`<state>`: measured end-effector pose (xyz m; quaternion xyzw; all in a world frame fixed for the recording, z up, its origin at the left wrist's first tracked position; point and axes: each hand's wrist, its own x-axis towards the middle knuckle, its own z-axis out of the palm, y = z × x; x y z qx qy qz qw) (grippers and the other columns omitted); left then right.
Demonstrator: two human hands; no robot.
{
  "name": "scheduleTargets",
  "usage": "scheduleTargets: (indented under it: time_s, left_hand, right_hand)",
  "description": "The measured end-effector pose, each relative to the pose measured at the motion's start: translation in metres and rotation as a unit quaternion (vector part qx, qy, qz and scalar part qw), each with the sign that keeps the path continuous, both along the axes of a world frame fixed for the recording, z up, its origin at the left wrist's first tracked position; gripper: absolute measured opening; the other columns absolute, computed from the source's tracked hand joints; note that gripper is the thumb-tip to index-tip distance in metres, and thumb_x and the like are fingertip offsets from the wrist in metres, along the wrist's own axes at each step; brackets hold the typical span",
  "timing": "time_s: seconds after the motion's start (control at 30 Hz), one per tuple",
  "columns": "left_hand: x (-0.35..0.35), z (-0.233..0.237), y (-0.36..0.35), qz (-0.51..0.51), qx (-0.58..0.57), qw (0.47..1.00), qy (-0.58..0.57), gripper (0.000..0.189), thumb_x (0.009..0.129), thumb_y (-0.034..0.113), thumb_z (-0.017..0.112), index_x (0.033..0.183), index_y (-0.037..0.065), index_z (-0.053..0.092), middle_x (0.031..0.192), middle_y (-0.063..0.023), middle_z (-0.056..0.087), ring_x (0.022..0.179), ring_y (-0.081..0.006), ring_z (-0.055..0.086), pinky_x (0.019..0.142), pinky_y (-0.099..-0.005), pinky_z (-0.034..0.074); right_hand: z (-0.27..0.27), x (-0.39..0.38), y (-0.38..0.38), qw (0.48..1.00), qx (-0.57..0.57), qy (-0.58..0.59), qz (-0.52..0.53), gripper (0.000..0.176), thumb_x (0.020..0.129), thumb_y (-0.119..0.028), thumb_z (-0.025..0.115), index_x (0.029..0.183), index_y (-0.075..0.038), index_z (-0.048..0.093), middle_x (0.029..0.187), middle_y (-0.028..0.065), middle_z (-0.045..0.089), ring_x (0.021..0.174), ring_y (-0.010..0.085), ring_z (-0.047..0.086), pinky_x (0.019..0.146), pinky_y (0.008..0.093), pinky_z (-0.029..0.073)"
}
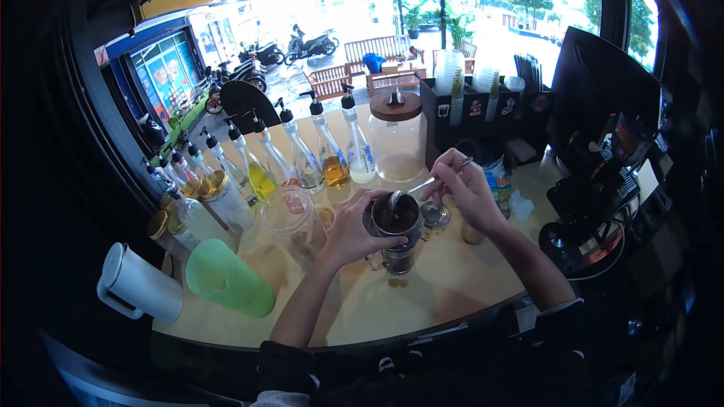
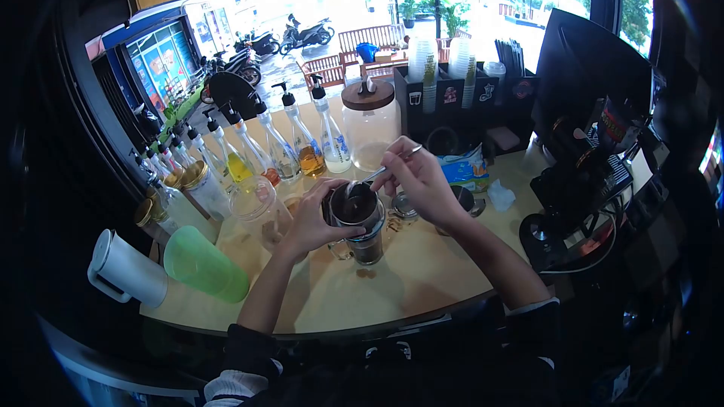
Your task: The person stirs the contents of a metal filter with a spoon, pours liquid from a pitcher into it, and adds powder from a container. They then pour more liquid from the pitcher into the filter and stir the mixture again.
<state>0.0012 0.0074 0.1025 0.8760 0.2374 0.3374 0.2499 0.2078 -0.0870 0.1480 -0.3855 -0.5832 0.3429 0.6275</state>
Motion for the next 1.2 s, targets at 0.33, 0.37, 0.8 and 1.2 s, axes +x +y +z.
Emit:
scheduleTargets:
  time_s: [0.33, 0.37, 0.8, 1.2]
  left_hand:
    - [0.000, 0.001, -0.006, -0.003, 0.029, 1.000, 0.005, 0.082, 0.052, 0.038, 0.090, 0.119, 0.005, 0.057, 0.113, -0.0093, 0.059, 0.106, -0.0254, 0.061, 0.094, -0.0369, 0.048]
    - [0.000, 0.002, -0.006, -0.002, 0.030, 1.000, 0.004, 0.082, 0.052, 0.038, 0.090, 0.119, 0.005, 0.057, 0.113, -0.0093, 0.059, 0.106, -0.0254, 0.061, 0.094, -0.0369, 0.048]
    - [-0.002, 0.003, -0.012, 0.005, 0.069, 0.995, -0.071, 0.084, 0.054, 0.049, 0.087, 0.121, 0.010, 0.056, 0.104, -0.0061, 0.060, 0.104, -0.0264, 0.058, 0.099, -0.0426, 0.040]
    - [0.002, 0.032, -0.030, 0.009, 0.369, 0.929, -0.001, 0.019, 0.081, 0.011, 0.068, 0.099, 0.006, 0.063, 0.080, -0.0047, 0.057, 0.080, -0.0228, 0.057, 0.083, -0.0383, 0.042]
  right_hand:
    - [-0.003, -0.020, -0.017, 0.965, 0.036, -0.246, -0.088, 0.013, 0.094, -0.011, 0.057, 0.090, 0.000, 0.056, 0.078, 0.0061, 0.069, 0.072, 0.0090, 0.065, 0.065, 0.0238, 0.050]
    - [-0.004, -0.021, -0.016, 0.958, 0.057, -0.265, -0.095, 0.012, 0.093, -0.010, 0.059, 0.090, 0.001, 0.058, 0.078, 0.0071, 0.069, 0.073, 0.0125, 0.067, 0.066, 0.0256, 0.051]
    - [-0.010, -0.029, -0.022, 0.936, 0.085, -0.333, -0.079, 0.015, 0.090, -0.013, 0.063, 0.097, 0.000, 0.061, 0.081, 0.0158, 0.066, 0.069, 0.0263, 0.066, 0.064, 0.0348, 0.051]
    - [0.002, -0.019, -0.039, 0.930, 0.084, -0.334, -0.125, 0.026, 0.088, -0.016, 0.065, 0.108, -0.001, 0.056, 0.085, 0.0095, 0.063, 0.070, 0.0193, 0.061, 0.063, 0.0308, 0.050]
